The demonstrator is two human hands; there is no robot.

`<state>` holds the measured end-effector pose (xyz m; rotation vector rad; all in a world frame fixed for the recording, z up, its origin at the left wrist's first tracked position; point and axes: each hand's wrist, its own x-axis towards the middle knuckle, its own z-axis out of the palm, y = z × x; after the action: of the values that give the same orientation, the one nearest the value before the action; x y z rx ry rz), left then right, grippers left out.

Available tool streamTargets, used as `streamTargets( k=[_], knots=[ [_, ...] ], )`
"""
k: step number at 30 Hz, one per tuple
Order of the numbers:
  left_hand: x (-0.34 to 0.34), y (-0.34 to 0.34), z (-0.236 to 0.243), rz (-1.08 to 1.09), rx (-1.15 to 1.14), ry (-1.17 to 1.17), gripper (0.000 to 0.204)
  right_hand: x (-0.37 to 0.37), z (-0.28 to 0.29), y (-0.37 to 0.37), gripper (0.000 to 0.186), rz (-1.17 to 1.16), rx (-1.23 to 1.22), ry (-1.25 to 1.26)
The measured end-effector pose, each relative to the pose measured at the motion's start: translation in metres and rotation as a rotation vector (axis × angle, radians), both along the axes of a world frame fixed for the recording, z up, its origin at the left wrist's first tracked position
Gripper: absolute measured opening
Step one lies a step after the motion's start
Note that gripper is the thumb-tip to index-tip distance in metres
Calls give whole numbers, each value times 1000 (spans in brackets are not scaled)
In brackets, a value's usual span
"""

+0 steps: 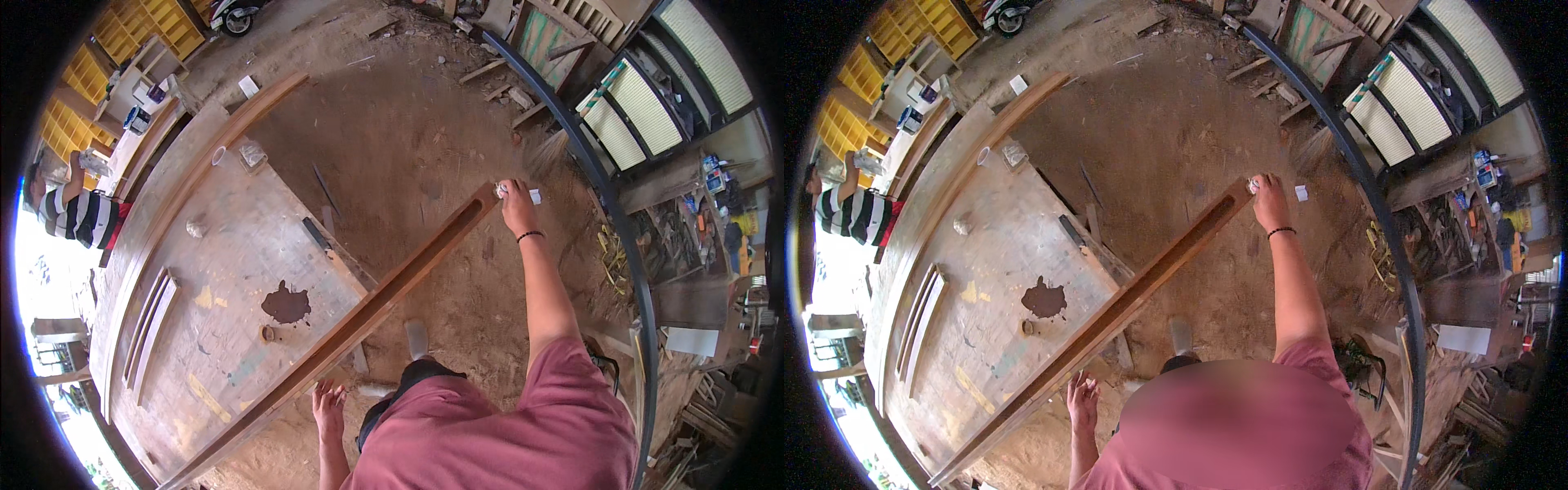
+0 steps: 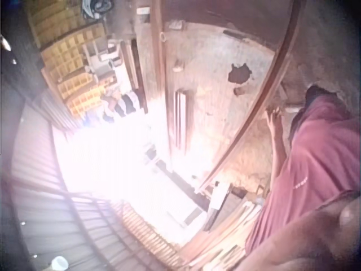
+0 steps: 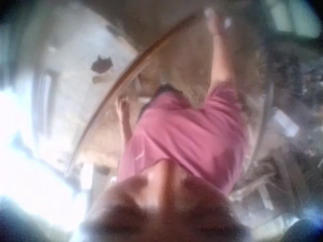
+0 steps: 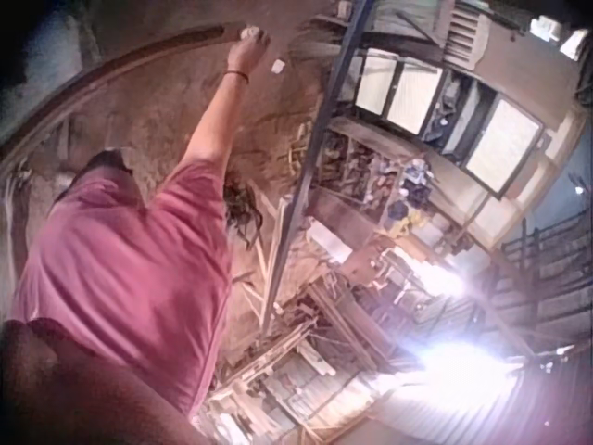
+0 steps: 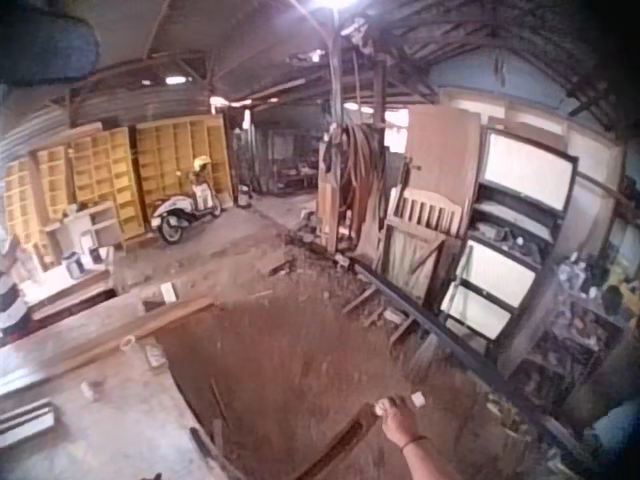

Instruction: The person applies wood stain to a long wooden plank using a small cloth, turning and holding the plank by hand to wipe along its surfaces and edges.

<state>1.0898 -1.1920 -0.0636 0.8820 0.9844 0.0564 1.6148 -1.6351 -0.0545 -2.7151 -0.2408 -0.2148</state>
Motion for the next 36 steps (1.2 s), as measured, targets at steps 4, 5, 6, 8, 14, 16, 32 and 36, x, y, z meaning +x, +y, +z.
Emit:
streamTargets(
  k=[4, 5, 6, 8, 14, 16, 32, 36],
  knots=[
    [15, -12, -1, 55, -33, -39, 59, -16, -5, 18, 22, 26, -10, -44],
    [20, -15, 1, 67, -30, -37, 62, -26, -8, 27, 22, 50, 16, -27],
    [22, -16, 0, 67, -30, -35, 62, -35, -10, 36, 22, 75, 43, -11],
    [22, -18, -1, 67, -14, -37, 66, -57, 3, 54, 21, 129, 97, 124],
    [28, -23, -8, 82, 3, -103, 69, -22, -2, 12, 18, -22, 134, -72],
    [31, -24, -10, 111, -23, -104, 69, -7, -3, 1, 20, -17, 36, -167],
    [43, -34, -4, 134, -53, -152, 75, -11, 2, -3, 19, -24, 65, -99],
    [42, -35, -3, 180, -63, -159, 75, -56, 0, 30, 17, 40, 181, 53]
  ],
)
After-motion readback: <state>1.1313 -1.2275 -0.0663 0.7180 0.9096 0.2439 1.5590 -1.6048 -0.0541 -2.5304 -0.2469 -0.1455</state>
